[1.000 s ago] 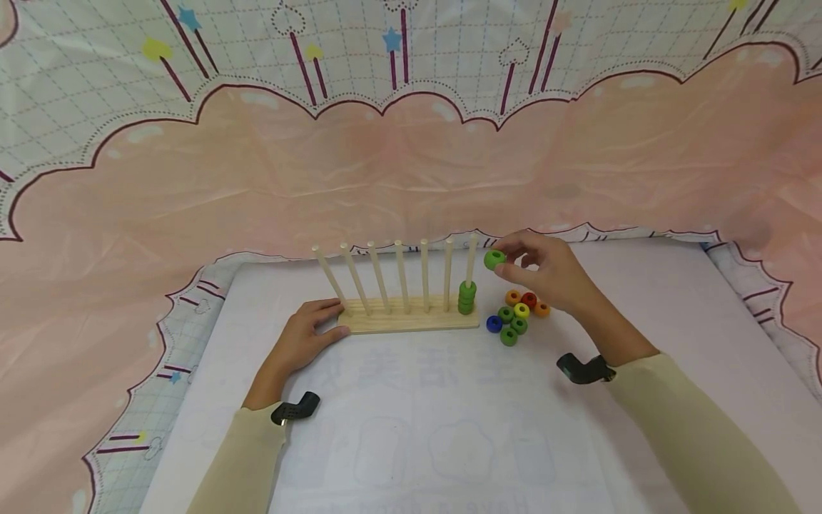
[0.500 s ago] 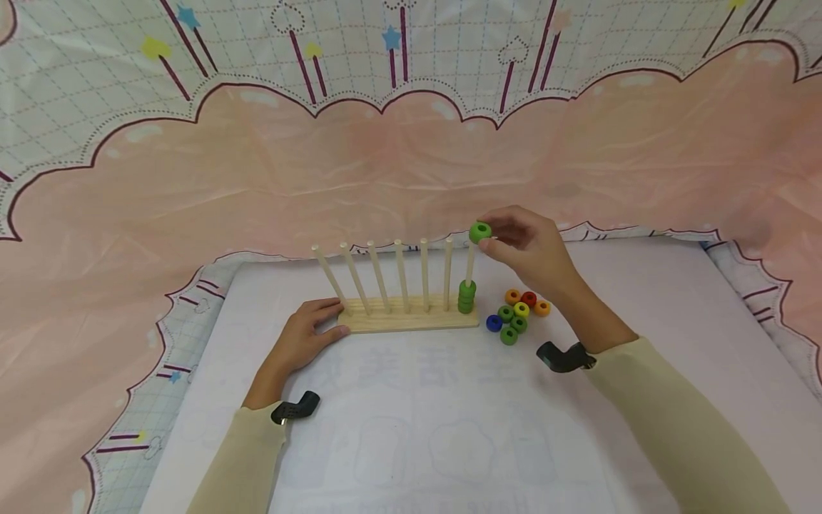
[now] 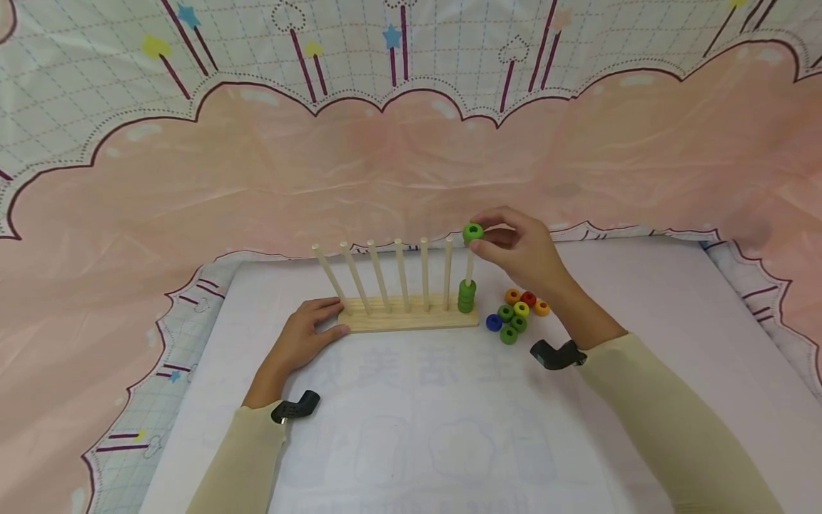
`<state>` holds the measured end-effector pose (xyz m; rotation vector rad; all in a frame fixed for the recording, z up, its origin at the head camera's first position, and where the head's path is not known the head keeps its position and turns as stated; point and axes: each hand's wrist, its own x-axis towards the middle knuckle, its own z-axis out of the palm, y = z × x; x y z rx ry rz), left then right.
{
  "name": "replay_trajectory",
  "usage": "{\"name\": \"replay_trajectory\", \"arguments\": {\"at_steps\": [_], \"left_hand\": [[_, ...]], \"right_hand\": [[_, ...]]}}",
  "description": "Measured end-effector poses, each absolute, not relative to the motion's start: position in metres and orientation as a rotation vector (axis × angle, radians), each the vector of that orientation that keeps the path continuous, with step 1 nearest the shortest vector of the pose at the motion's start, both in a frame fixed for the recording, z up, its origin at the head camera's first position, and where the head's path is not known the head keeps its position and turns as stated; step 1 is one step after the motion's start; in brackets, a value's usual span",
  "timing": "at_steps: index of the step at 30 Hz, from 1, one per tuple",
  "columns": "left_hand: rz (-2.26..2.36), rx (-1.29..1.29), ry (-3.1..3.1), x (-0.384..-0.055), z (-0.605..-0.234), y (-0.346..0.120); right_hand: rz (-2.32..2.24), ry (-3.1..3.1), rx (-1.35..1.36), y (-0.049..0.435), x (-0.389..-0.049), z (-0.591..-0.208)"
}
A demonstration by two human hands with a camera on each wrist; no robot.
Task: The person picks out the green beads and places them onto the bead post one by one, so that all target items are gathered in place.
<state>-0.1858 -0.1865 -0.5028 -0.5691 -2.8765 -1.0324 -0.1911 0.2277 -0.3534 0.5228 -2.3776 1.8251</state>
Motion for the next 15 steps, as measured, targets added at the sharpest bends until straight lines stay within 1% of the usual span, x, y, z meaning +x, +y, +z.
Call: {"name": "replay_trajectory", "arguments": {"at_steps": [6,15], "left_hand": [[-1.032,-0.569,-2.885,-0.1869,-0.5042,-0.1873],[-1.024,-0.558,-2.894,-0.1870,-0.5053,-0.1867]], "right_hand": [[1.726,-2.496,0.421,0.2279,-0.1909,-0.3609],[1.646,-2.537,0.420,0.2273,-0.1901,-0.3625]]}}
